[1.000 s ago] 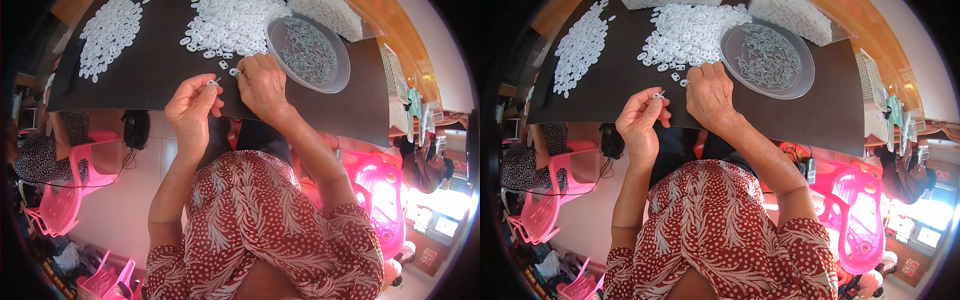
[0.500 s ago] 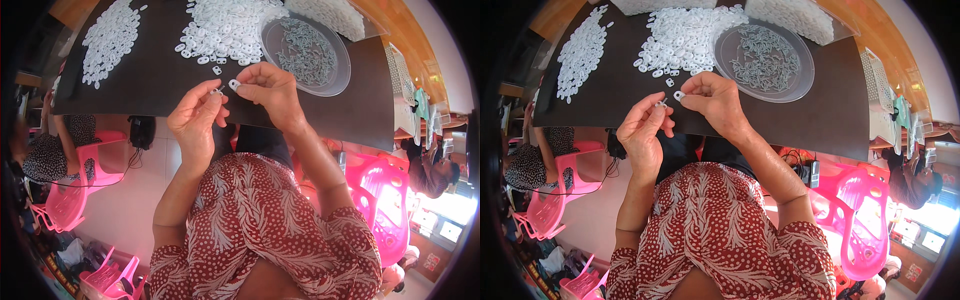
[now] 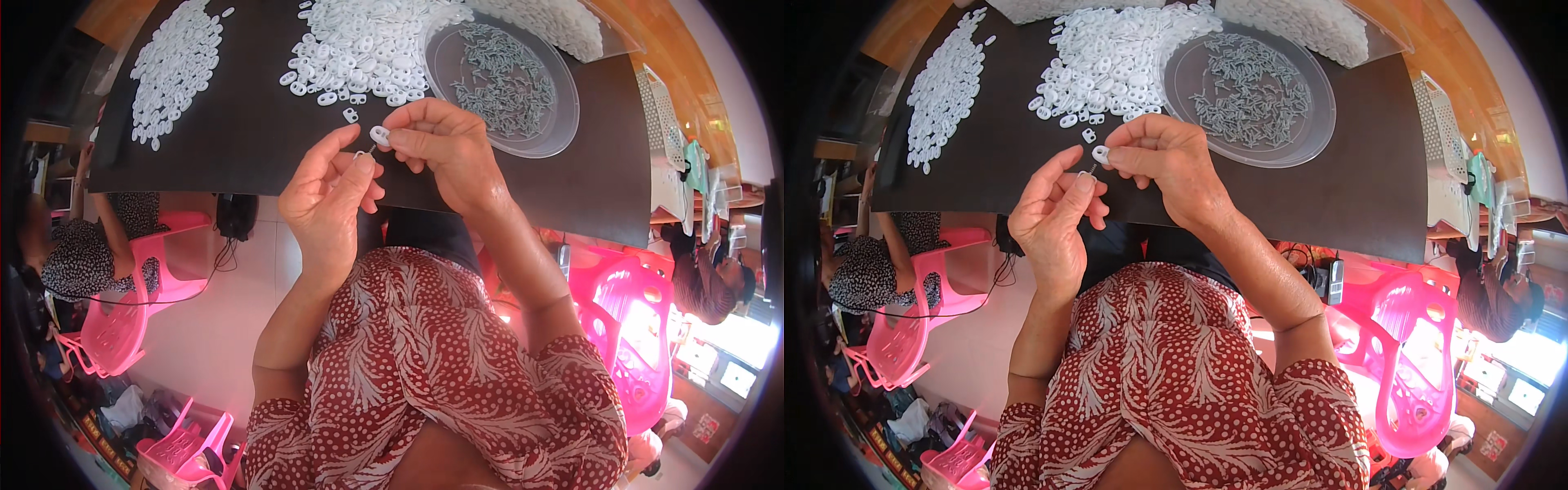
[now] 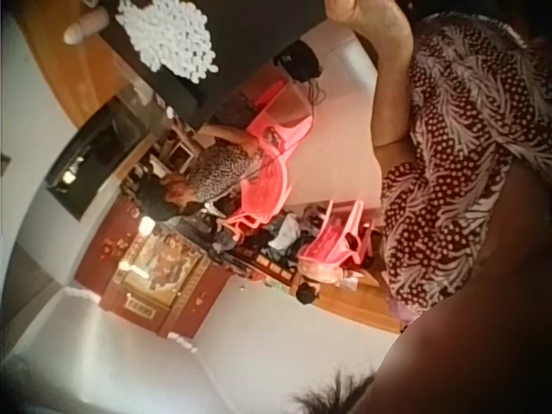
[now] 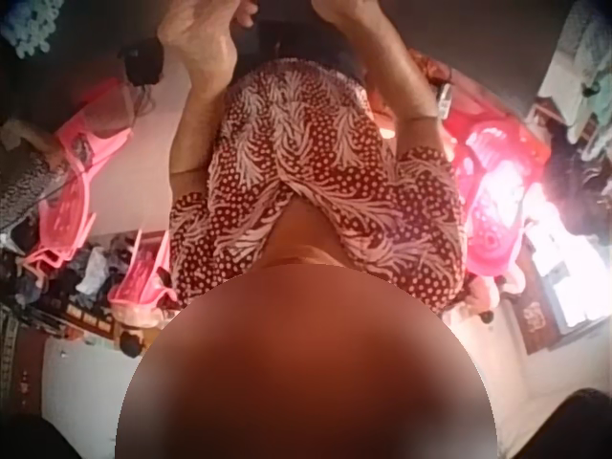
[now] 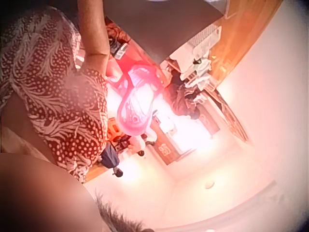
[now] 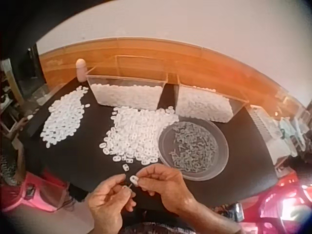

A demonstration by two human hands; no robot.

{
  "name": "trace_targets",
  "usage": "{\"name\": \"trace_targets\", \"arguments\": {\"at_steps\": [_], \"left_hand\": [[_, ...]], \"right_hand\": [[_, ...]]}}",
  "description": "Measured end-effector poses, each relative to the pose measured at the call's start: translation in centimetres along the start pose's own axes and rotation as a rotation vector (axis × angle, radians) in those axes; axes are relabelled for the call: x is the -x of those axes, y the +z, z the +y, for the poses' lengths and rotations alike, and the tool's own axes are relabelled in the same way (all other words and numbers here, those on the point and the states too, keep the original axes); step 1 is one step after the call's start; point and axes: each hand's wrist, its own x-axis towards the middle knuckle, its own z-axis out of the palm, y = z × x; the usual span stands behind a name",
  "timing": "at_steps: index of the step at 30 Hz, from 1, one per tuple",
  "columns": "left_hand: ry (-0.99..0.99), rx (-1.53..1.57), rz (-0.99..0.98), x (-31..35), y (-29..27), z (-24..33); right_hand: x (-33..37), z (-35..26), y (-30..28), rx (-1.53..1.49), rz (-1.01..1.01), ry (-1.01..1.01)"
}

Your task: Assembling small plastic buckles by inserting metal pins into them at a workspace.

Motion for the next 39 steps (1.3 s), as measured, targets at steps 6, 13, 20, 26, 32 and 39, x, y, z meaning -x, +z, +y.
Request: {"name": "trace_targets", "arguments": {"at_steps": [6,13,20,26,32,39], "left_hand": [[-0.004,-0.011,-0.009,-0.1,-0.3,-0.3],[-0.005,-0.016,0.04,-0.1,-0.3,-0.2],[-0.014,0.003,0.028,0.0,-0.5,-0.5],[-0.008,0.005,0.017,0.1,-0.4,-0.9],[-0.001,0.03,-0.003,0.2,-0.8,-1.1],[0.004,0.064,-0.004,0.2,-1.2,-1.5]], "right_hand": [[0.0,0.0,0.3,0.068,-0.006,-0.016],[-0.1,0.6,0.4,0.143,0.012,-0.037],[0.2,0.4,0.6,0.198,0.015,-0.043],[0.7,0.2,1.0,0.196,0.002,-0.087],[0.8,0.5,1.3,0.2,-0.009,-0.11],[1.0,1.2,2.1,0.253,-0.033,-0.163]]}}
